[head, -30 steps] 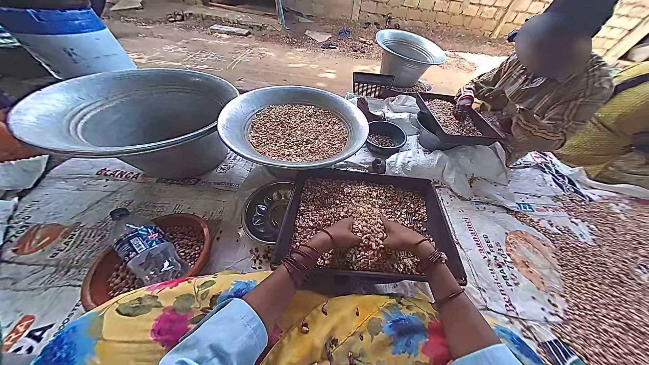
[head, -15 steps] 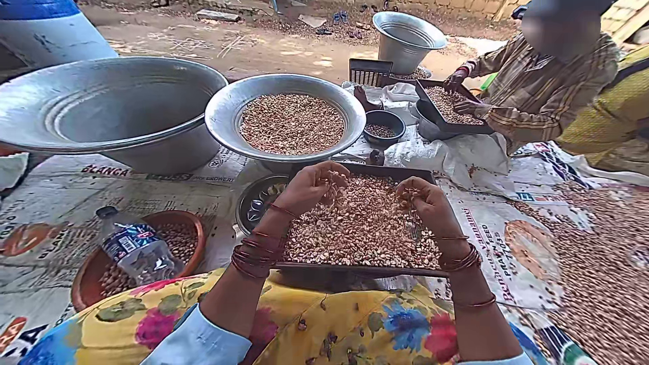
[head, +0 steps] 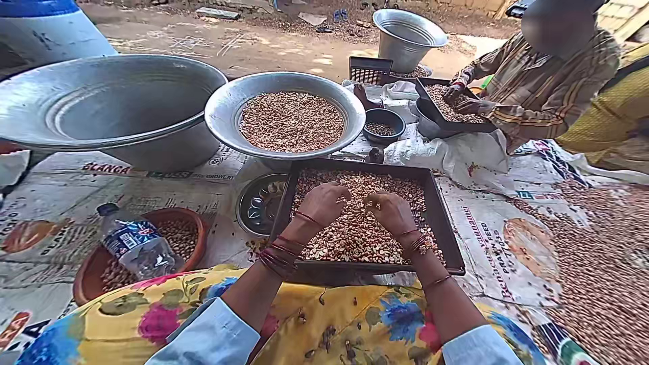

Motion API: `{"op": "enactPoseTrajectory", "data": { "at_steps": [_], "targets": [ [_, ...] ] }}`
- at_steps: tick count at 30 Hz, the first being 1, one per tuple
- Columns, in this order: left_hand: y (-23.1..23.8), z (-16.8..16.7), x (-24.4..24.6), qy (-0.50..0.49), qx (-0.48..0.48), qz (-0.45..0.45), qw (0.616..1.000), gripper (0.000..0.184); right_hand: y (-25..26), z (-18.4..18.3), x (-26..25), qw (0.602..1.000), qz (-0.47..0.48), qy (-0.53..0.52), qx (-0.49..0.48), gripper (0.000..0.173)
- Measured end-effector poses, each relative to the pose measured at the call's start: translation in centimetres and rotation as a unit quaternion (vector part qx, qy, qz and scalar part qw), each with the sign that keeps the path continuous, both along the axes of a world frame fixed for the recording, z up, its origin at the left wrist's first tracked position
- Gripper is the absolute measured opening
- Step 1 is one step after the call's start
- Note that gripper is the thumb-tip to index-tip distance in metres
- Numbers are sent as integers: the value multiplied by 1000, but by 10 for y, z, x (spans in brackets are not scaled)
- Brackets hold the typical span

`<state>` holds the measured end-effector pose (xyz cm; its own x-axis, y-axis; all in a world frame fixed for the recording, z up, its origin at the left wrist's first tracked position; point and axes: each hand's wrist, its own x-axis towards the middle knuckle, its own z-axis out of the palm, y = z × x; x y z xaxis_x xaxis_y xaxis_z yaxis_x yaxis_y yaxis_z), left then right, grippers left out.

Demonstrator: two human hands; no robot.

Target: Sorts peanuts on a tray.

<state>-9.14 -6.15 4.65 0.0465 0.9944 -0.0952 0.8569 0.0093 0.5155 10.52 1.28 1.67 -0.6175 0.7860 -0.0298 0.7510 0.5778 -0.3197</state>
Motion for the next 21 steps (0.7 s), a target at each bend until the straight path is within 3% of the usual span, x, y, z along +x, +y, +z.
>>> {"op": "enactPoseTrajectory", "data": {
  "at_steps": [7,12,13,15,17,18,19,21],
  "targets": [
    [0,-8,5,2,-54,-40,998,24,4,0,-9,999,-18,-35,-27,28],
    [-3,-14,22,-24,-63,-175,982,18,1,27,8,996,-67,-33,-57,26],
    [-4,-17,26,-32,-63,-205,976,17,0,35,15,996,-61,0,-66,24],
    [-6,-21,37,-42,-68,-241,967,17,-6,47,35,979,0,165,-122,16],
    [-9,-27,47,-21,-70,-255,964,19,-14,57,51,891,81,382,-233,7],
    [-10,-30,51,-9,-69,-256,964,20,-16,61,56,862,88,434,-248,7],
    [-11,-34,55,2,-66,-256,965,20,-15,63,62,867,77,437,-226,7],
    [-9,-39,56,-3,-58,-254,965,19,-7,61,70,946,24,295,-135,5]
  ]
}}
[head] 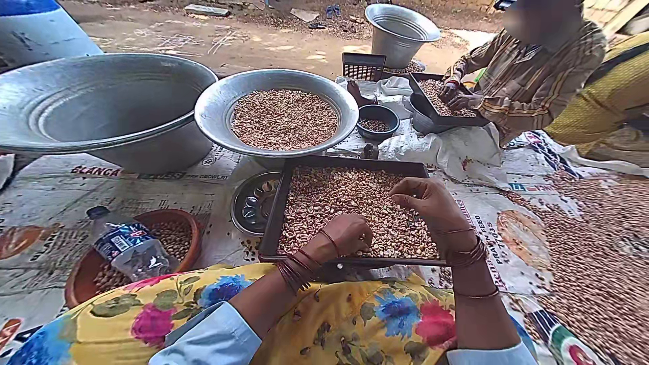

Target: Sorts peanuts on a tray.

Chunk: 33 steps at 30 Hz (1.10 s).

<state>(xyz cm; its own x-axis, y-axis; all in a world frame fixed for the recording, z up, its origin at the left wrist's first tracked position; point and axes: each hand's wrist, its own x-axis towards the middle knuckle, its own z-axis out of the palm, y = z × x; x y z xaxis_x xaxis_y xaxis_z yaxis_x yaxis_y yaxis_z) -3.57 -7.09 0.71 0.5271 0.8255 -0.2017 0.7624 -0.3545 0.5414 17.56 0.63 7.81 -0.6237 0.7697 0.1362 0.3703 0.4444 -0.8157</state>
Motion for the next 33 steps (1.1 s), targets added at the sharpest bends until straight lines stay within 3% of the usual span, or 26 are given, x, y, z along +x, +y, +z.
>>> {"op": "enactPoseTrajectory", "data": {
  "at_steps": [3,5,8,11,15,17,19,20,22,23,24,26,28,30,33],
  "targets": [
    [3,5,-15,-126,-3,53,991,22,14,-14,-3,942,16,-335,16,16],
    [5,18,-31,-202,-33,132,970,23,17,-32,-12,892,41,-450,4,20],
    [5,33,-47,-178,-28,174,968,23,20,-51,-20,871,44,-489,3,22],
    [4,32,-44,-58,-24,104,993,17,21,-50,-21,863,49,-503,4,23],
    [5,20,-23,59,-62,63,994,21,23,-47,-17,858,45,-512,-2,25],
    [6,14,-19,67,-68,57,994,21,22,-39,-11,884,69,-463,-10,25],
    [6,16,-27,20,-78,30,996,19,18,-27,1,944,173,-278,-39,18],
    [5,21,-36,-41,-96,1,995,17,16,-24,5,953,248,-149,-89,12],
    [2,29,-59,-221,-171,-79,957,17,13,-22,3,907,371,56,-190,18],
    [2,31,-70,-295,-203,-93,929,21,13,-21,1,900,377,93,-201,23],
    [2,34,-80,-343,-211,-64,913,23,14,-21,1,916,341,93,-189,27],
    [7,36,-97,-340,-144,104,923,21,25,-28,1,973,192,5,-129,35],
    [23,26,-109,-171,-17,288,942,24,43,-43,-1,989,21,-125,-81,41],
    [36,13,-117,-18,14,385,923,36,61,-56,-1,960,-102,-255,-52,51],
    [42,2,-108,130,-37,391,910,45,71,-70,-7,905,-159,-393,-41,59]
  ]
}}
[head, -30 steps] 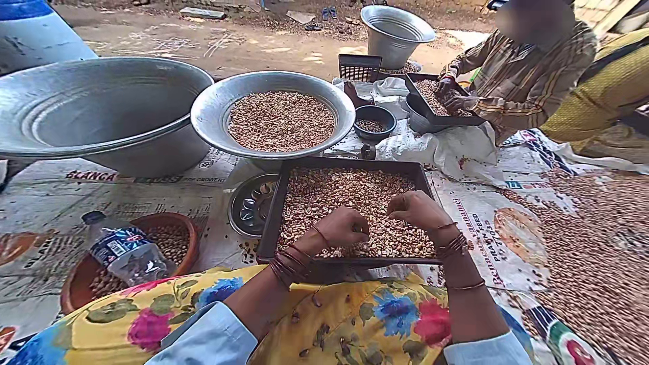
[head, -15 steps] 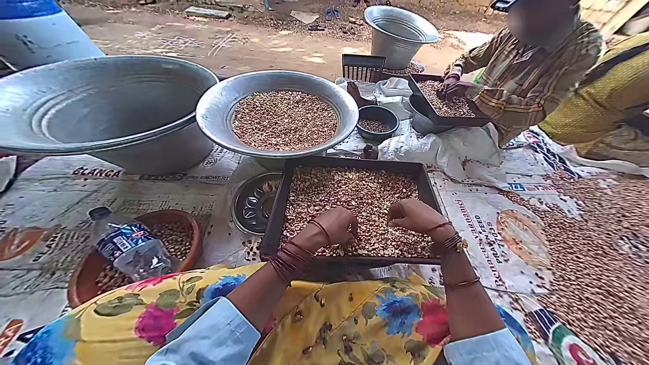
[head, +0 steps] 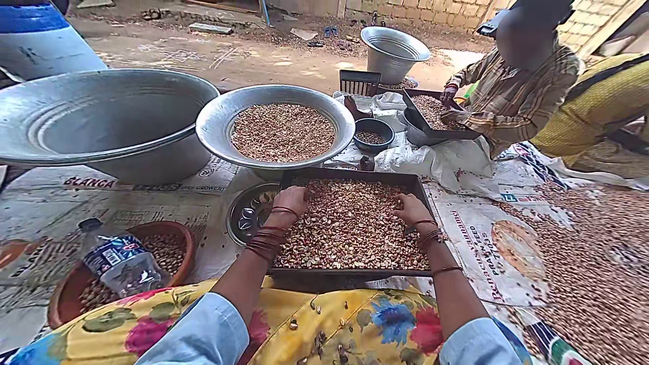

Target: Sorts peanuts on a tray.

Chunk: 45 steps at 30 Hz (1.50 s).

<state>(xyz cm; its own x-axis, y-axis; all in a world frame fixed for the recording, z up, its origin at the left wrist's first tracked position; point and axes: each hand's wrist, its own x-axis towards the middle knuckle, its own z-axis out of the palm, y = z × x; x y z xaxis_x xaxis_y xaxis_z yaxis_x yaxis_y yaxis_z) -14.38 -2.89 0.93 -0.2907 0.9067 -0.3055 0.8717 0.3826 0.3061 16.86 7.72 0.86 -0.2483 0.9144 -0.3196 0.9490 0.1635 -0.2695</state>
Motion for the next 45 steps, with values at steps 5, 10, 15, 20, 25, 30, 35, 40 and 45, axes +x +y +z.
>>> {"op": "enactPoseTrajectory", "data": {
  "at_steps": [5,10,15,20,25,30,35,40,45],
  "targets": [
    [1,-8,55,12,-44,-81,996,58,-29,-5,-46,991,119,-20,-61,80],
    [-1,-13,73,-291,19,-112,950,81,-46,-2,-60,961,138,208,-117,88],
    [-18,8,64,-597,107,19,795,29,-55,21,-40,852,96,495,-136,37],
    [-28,36,30,-562,196,-83,799,41,-60,46,-11,854,132,504,-5,27],
    [-39,55,12,-400,227,-133,878,44,-67,57,3,897,124,413,94,30],
    [-36,51,21,-200,227,-144,942,28,-71,57,-5,944,153,253,148,22],
    [-22,20,65,-131,190,-177,957,20,-76,48,-33,984,142,72,75,24],
    [-11,4,95,-87,86,-203,971,26,-69,37,-41,993,104,16,58,25],
    [-6,2,72,-238,170,-120,949,22,-61,22,-42,993,103,-15,47,27]
  ]
}}
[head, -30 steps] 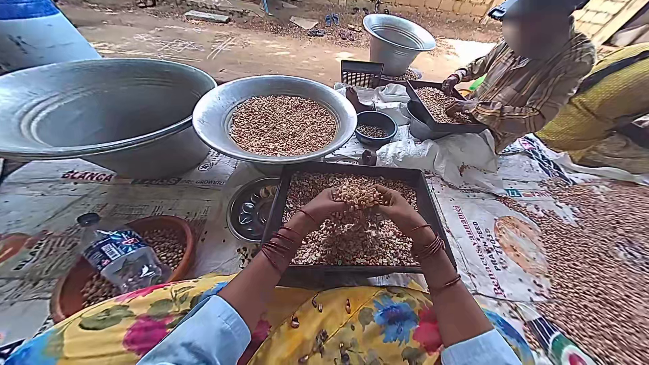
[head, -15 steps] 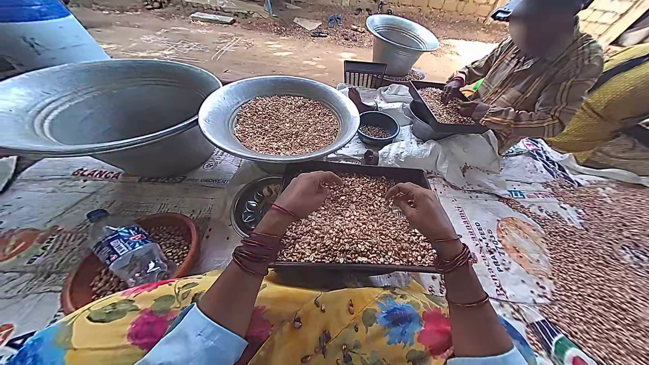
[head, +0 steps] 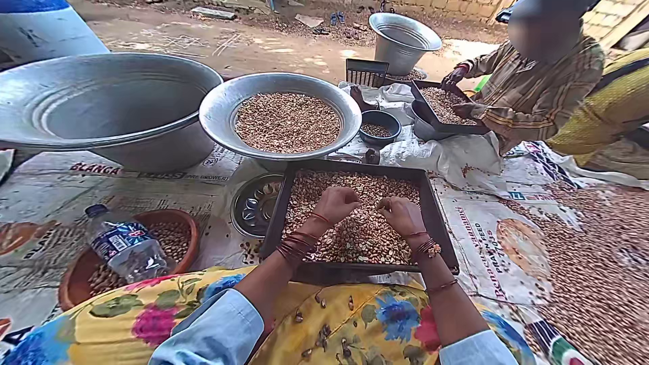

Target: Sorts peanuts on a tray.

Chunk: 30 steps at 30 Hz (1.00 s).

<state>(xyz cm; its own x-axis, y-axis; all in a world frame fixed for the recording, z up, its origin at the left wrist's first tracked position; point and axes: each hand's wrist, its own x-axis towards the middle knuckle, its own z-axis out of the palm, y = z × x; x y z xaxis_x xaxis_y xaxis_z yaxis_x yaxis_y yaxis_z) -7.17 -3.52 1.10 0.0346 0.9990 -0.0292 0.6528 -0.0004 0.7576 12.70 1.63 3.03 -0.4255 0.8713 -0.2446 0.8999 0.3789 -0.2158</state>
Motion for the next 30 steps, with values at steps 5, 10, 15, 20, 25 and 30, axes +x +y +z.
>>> {"op": "enactPoseTrajectory", "data": {
  "at_steps": [5,10,15,20,25,30],
  "targets": [
    [-2,14,-32,-76,-24,85,993,19,6,-11,-6,1000,6,-10,-6,28],
    [-7,3,-9,84,-84,15,993,28,10,-16,-7,999,4,-32,-19,29],
    [-3,-8,4,122,-104,-17,987,28,7,-9,1,999,3,9,-40,31],
    [-23,23,-47,-258,-150,-246,922,20,-4,14,24,838,201,389,-325,16],
    [-24,40,-81,68,-233,-9,970,25,14,19,46,985,40,111,-129,38],
    [-13,3,-57,288,-357,-52,887,53,23,-7,50,979,-35,-141,-144,49]
  ]
}}
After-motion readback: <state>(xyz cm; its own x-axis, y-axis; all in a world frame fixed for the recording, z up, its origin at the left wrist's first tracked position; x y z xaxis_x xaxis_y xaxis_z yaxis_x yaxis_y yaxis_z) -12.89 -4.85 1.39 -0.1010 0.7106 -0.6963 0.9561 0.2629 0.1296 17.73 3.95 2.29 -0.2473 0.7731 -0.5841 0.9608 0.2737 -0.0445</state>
